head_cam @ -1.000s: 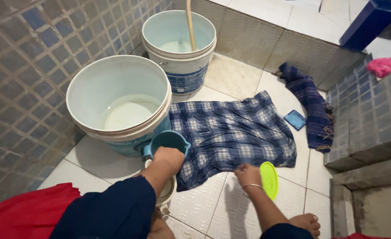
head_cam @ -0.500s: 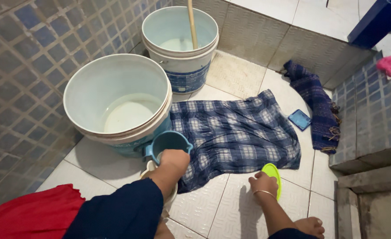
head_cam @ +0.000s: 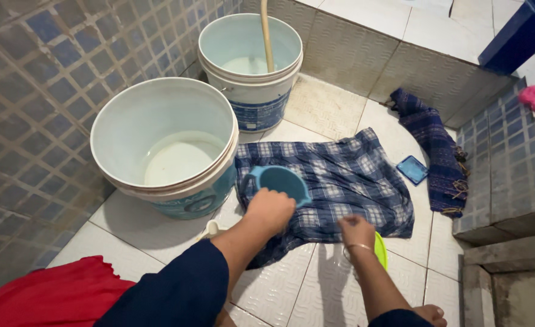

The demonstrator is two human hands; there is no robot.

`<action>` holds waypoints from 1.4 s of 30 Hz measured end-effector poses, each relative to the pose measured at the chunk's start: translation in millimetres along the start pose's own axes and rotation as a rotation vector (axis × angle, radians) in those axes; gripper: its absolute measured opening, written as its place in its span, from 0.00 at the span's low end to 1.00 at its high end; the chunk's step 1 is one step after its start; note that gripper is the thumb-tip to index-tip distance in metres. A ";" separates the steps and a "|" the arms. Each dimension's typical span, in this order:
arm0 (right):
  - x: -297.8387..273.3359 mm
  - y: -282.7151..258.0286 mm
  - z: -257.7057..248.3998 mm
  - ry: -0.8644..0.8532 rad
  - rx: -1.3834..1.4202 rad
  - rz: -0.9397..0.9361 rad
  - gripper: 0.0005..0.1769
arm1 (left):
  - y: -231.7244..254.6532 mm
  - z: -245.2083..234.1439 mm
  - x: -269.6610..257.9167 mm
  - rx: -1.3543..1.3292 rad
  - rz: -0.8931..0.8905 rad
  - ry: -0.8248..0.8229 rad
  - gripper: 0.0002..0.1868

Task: The person washes a plaid shirt by hand using a brush and soap on the floor, then rinses it using water from a mug and buckets.

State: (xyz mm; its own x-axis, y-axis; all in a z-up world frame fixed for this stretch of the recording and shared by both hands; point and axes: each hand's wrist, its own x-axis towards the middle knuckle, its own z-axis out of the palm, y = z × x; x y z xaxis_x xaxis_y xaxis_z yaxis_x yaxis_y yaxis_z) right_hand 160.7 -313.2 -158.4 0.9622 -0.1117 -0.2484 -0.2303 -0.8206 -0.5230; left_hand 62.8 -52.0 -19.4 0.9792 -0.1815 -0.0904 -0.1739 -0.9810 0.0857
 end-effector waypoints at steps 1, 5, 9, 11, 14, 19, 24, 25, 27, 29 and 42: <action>6.8 -9.4 -2.2 0.002 0.271 -0.008 0.23 | -1.2 -4.3 2.5 0.020 0.103 0.004 0.08; 9.8 -54.6 -45.4 -0.271 0.937 0.273 0.27 | -10.2 -14.9 6.1 0.110 0.282 -0.106 0.08; -19.9 -89.0 -76.2 -0.381 0.791 0.115 0.29 | -13.7 -23.3 3.7 0.068 0.416 0.054 0.10; -29.8 -95.1 -75.9 -0.450 0.681 0.066 0.30 | -11.0 -26.8 2.0 0.054 0.442 0.052 0.11; -29.2 -90.1 -63.0 -0.442 0.568 -0.162 0.31 | -6.4 -31.1 2.7 0.016 0.509 0.147 0.08; -14.7 -74.7 -52.9 -0.289 0.268 -0.264 0.29 | -6.9 -41.6 -2.3 0.043 0.531 0.394 0.06; -13.1 -78.6 -50.0 -0.187 0.354 -0.185 0.23 | -2.9 -57.0 5.6 -0.391 0.079 0.249 0.14; -15.1 -81.7 -50.5 -0.139 0.427 -0.134 0.21 | 1.1 -57.3 9.6 -0.639 -0.175 0.154 0.21; -18.5 -89.2 -52.4 -0.090 0.499 -0.083 0.19 | 3.1 -53.3 17.5 -0.765 -0.223 0.219 0.23; -21.8 -94.6 -55.2 0.064 0.522 -0.126 0.20 | 2.3 -45.5 24.9 -0.894 -0.272 0.282 0.25; -70.6 -144.3 -68.5 0.077 0.975 -0.044 0.28 | -0.9 -47.6 27.6 -1.102 -0.626 0.136 0.35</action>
State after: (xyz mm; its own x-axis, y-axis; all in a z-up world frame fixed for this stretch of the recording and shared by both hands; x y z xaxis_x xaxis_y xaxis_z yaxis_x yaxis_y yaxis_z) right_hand 135.9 -225.3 -9.6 0.9717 -0.1564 -0.1769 -0.1800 -0.0058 -0.9837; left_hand 94.9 -52.9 25.2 0.8765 0.3625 -0.3168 0.4336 -0.3084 0.8467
